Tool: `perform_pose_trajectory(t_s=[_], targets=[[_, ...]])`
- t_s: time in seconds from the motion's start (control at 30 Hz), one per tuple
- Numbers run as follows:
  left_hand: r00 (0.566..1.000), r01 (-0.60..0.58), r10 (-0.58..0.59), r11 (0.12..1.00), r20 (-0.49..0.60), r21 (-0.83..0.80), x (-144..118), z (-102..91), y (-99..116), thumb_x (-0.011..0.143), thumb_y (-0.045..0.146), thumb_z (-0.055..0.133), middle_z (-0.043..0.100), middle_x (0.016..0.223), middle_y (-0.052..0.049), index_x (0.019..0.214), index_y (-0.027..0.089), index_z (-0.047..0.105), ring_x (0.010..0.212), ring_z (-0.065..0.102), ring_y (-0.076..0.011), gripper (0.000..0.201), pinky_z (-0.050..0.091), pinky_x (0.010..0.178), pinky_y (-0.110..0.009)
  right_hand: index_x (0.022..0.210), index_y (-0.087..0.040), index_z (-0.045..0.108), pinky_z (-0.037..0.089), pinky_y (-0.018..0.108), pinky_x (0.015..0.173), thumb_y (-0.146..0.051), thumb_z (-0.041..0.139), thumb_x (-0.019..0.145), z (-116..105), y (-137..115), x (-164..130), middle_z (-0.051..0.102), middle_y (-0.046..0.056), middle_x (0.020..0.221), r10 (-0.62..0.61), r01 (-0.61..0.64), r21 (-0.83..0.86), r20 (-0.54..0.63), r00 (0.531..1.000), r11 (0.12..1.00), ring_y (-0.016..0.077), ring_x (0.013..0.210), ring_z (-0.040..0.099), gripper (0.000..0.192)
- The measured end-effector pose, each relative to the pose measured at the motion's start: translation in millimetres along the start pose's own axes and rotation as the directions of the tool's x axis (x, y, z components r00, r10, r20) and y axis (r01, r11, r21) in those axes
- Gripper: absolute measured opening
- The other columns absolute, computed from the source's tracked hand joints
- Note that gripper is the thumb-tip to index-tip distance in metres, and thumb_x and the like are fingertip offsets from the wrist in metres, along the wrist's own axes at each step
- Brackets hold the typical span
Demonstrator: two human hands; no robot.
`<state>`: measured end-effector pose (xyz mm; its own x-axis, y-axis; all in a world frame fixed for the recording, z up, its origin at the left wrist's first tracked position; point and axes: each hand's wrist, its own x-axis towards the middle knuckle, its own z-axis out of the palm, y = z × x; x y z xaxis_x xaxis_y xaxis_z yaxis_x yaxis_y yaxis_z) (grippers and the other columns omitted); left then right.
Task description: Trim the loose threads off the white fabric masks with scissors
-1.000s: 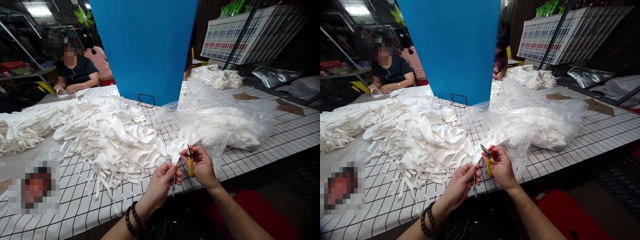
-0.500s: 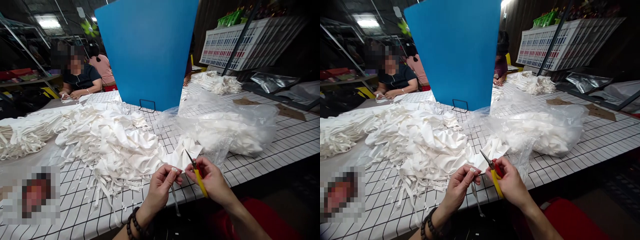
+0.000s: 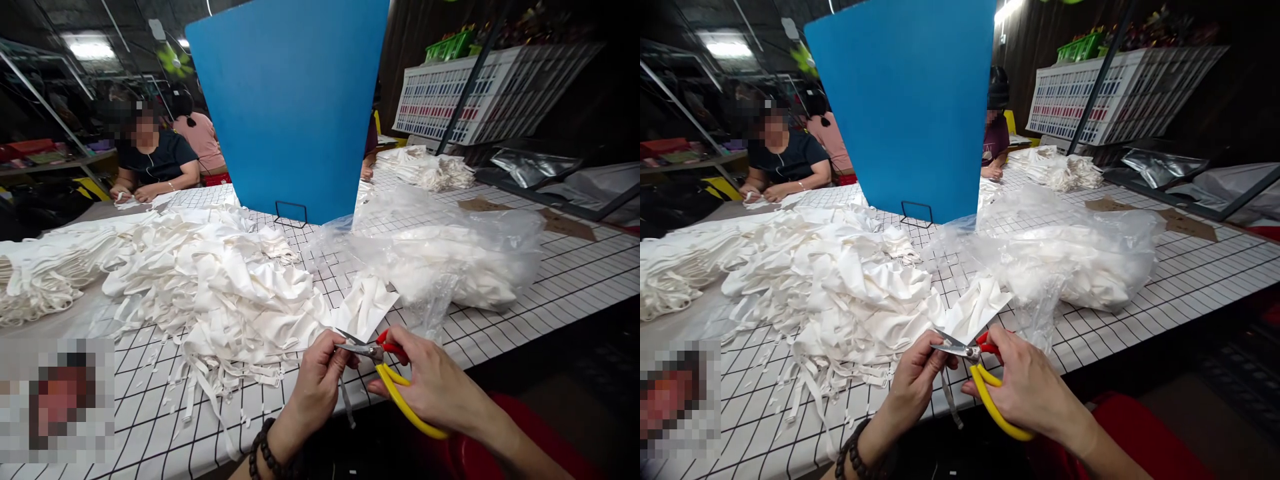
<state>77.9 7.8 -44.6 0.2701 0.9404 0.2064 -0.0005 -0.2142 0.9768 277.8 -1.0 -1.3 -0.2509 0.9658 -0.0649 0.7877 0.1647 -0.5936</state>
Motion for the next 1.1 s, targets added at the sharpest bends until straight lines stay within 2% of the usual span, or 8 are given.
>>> perform_pose_trajectory(t_s=[0.3,0.57,0.77,0.9,1.03,1.1], targets=[[1.000,0.000,-0.001,1.000,0.015,0.031,-1.1,-2.2,2.8,0.098,0.030,0.046,0.058,0.079,-0.003,0.082,0.017,0.060,0.076,0.055,-0.0149,0.025,0.042,0.074,-0.028,0.087,-0.023,0.047,0.040,0.029,0.063,-0.043,0.075,0.071,2.6,-6.3,-1.4,0.061,-0.002,0.081,-0.007,0.006,-0.010,-0.017,1.000,1.000,0.0180,0.070,0.055,0.038],[0.998,0.051,-0.051,0.999,0.045,-0.002,-1.6,-3.8,-0.1,0.097,0.032,0.046,0.057,0.081,-0.004,0.085,0.017,0.061,0.078,0.055,-0.0154,0.024,0.042,0.075,-0.028,0.086,-0.025,0.051,0.039,0.027,0.058,-0.034,0.065,0.076,9.8,0.8,0.9,0.065,-0.004,0.074,-0.019,0.019,0.014,0.001,1.000,1.000,0.0166,0.062,0.058,0.020],[0.997,0.038,-0.038,0.999,0.062,0.009,-1.6,-8.2,0.5,0.097,0.031,0.047,0.057,0.081,-0.004,0.084,0.016,0.062,0.078,0.055,-0.0154,0.025,0.042,0.074,-0.028,0.082,-0.024,0.050,0.035,0.026,0.055,-0.036,0.069,0.071,7.7,1.4,3.3,0.063,-0.003,0.069,-0.055,0.055,-0.030,-0.001,0.998,0.998,0.0166,0.059,0.054,0.025],[0.996,0.056,-0.055,0.998,0.068,-0.016,-1.7,-8.8,-0.8,0.096,0.031,0.048,0.057,0.083,-0.004,0.085,0.016,0.063,0.078,0.055,-0.0155,0.024,0.043,0.074,-0.028,0.077,-0.024,0.049,0.033,0.025,0.052,-0.037,0.069,0.073,10.7,0.1,6.5,0.061,-0.004,0.065,-0.068,0.068,0.000,0.003,0.998,0.998,0.0149,0.056,0.051,0.025],[0.994,0.103,-0.099,0.992,0.051,-0.076,-1.1,-9.1,-7.5,0.095,0.033,0.050,0.057,0.082,-0.004,0.086,0.016,0.063,0.079,0.055,-0.0160,0.023,0.043,0.077,-0.029,0.070,-0.023,0.044,0.031,0.024,0.048,-0.036,0.069,0.074,17.9,12.9,9.9,0.053,-0.005,0.058,-0.072,0.073,0.077,-0.016,0.997,0.994,0.0130,0.051,0.046,0.028],[0.995,0.103,-0.101,0.985,0.021,-0.138,1.0,-12.7,-10.3,0.095,0.033,0.051,0.056,0.082,-0.004,0.086,0.016,0.061,0.079,0.056,-0.0160,0.022,0.044,0.076,-0.029,0.073,-0.023,0.046,0.034,0.023,0.049,-0.035,0.067,0.076,18.2,26.8,14.2,0.054,-0.005,0.061,-0.032,0.038,0.155,-0.039,0.999,0.987,0.0136,0.054,0.049,0.024]])
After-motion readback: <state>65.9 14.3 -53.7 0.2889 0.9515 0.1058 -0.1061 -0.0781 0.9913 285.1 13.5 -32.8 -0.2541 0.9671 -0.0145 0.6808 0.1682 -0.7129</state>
